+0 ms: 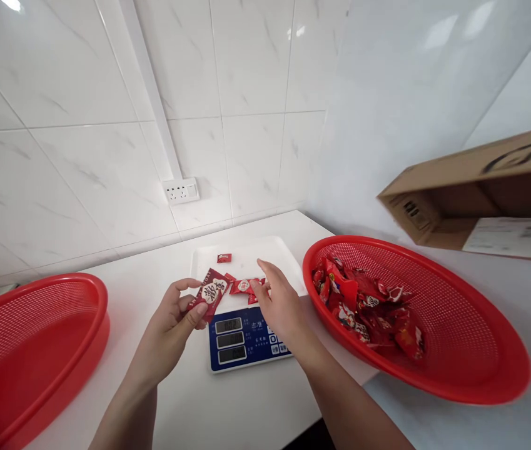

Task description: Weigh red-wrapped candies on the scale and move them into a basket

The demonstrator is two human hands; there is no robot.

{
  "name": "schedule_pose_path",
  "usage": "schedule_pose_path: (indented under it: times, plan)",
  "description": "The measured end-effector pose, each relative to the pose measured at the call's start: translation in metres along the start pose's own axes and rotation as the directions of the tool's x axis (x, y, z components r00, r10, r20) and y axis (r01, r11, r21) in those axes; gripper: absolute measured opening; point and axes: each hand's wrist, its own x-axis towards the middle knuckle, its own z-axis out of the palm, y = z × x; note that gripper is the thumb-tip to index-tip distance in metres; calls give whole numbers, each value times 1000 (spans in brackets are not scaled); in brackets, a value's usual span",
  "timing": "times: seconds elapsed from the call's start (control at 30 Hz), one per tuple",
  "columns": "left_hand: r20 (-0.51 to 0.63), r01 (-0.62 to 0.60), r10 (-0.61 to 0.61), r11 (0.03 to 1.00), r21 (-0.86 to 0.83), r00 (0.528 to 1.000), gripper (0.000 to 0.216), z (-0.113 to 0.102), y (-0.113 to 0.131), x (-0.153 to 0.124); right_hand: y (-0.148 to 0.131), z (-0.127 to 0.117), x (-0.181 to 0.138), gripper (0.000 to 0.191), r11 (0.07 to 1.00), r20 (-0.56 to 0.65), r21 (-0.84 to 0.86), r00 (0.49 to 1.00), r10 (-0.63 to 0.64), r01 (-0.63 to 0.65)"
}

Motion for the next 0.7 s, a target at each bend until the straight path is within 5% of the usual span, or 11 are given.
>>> schedule_pose_path:
  times: [0.1, 0.17, 0.27, 0.4, 0.53, 0.6, 0.7]
  plan:
    - [210, 69, -63, 997, -23, 976, 20, 0, -2, 0, -11, -9, -6, 36, 973, 267, 230, 962, -53, -10]
    - [312, 79, -88, 996, 43, 946, 16, 0, -2, -1, -17, -14, -12, 35, 950, 490, 305, 867, -89, -74]
    - [354, 59, -81, 996, 72, 932, 16, 4, -3, -1, -22, -18, -19, 34, 949, 597, 287, 799, -73, -128]
    - [246, 34, -31, 999, -5, 969, 19, 9, -8, 3, -22, -15, -17, 36, 968, 439, 245, 896, -68, -46]
    - [44, -8, 5, 999, 54, 999, 26, 7, -9, 6, -12, -14, 5, 35, 993, 145, 113, 989, 15, -32]
    - [-10, -17, 18, 996, 92, 1000, 27, 4, -8, 6, -2, -13, 19, 35, 999, 20, -41, 1000, 15, -15]
    - [-48, -18, 24, 991, 132, 999, 29, -1, -6, 6, 12, -9, 36, 34, 977, -8, -216, 1000, -2, 0]
